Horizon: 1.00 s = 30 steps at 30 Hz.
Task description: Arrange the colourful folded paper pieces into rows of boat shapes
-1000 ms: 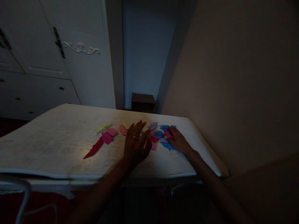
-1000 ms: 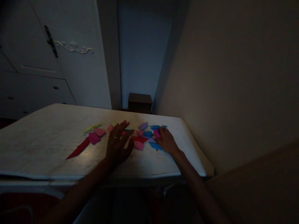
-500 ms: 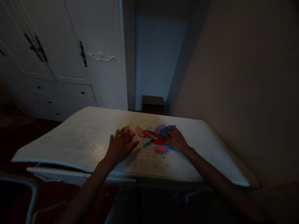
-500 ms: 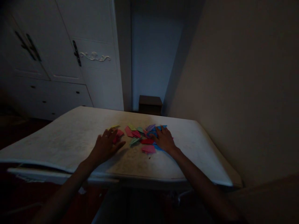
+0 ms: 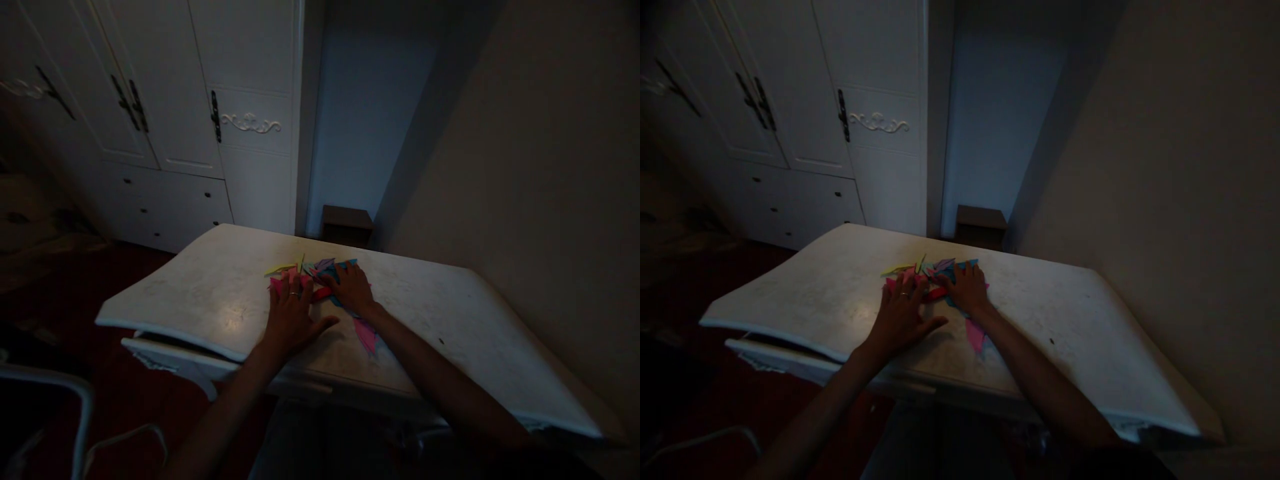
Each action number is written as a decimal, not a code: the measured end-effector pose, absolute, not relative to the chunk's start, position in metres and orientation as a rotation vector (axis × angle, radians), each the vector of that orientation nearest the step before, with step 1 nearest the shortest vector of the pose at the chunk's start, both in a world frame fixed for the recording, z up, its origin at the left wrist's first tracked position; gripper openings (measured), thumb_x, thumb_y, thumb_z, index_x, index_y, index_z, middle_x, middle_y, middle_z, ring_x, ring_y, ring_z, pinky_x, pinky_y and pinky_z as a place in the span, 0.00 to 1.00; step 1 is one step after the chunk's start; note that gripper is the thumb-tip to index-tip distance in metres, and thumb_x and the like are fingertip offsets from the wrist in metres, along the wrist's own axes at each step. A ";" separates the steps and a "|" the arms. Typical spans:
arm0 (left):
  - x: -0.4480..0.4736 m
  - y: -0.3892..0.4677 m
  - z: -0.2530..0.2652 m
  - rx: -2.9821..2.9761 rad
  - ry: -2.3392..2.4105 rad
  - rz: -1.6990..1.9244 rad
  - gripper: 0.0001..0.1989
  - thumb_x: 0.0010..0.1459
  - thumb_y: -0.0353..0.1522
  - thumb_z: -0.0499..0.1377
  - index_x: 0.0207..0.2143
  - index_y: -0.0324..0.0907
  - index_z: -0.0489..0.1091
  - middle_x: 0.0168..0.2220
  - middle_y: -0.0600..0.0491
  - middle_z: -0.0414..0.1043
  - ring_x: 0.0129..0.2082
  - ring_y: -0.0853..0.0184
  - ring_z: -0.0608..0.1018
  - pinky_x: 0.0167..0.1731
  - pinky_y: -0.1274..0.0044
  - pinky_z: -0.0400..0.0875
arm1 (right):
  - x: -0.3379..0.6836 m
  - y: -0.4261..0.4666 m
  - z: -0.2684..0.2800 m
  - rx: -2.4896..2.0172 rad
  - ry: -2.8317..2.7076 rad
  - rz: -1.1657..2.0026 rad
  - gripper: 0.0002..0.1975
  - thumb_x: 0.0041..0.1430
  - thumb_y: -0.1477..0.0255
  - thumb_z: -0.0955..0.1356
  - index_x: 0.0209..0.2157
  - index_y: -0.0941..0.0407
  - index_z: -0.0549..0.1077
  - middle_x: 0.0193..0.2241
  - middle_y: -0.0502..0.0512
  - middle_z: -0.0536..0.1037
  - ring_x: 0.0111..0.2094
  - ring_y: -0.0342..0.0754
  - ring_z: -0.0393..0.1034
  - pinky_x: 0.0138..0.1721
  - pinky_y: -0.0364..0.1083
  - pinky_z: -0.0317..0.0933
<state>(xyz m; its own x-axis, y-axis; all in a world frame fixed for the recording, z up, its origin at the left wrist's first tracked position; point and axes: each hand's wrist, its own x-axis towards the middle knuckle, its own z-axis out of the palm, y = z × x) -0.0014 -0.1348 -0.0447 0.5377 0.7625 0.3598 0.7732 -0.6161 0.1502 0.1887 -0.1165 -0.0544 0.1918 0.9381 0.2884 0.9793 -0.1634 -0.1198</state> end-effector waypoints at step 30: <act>-0.072 -0.084 -0.033 -2.555 -1.586 -0.819 0.17 0.64 0.40 0.48 0.37 0.40 0.73 0.39 0.44 0.75 0.46 0.54 0.74 0.54 0.57 0.58 | 0.144 -0.075 -0.035 -2.059 -2.103 -0.286 0.33 0.65 0.52 0.55 0.62 0.59 0.61 0.63 0.68 0.57 0.63 0.64 0.49 0.59 0.61 0.44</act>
<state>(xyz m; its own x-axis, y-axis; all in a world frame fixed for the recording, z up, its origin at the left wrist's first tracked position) -0.0724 -0.0836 -0.0331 0.3442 0.8274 0.4437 0.8406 -0.4821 0.2469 0.1436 -0.0752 -0.0349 -0.0216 0.9644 0.2636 0.9998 0.0199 0.0091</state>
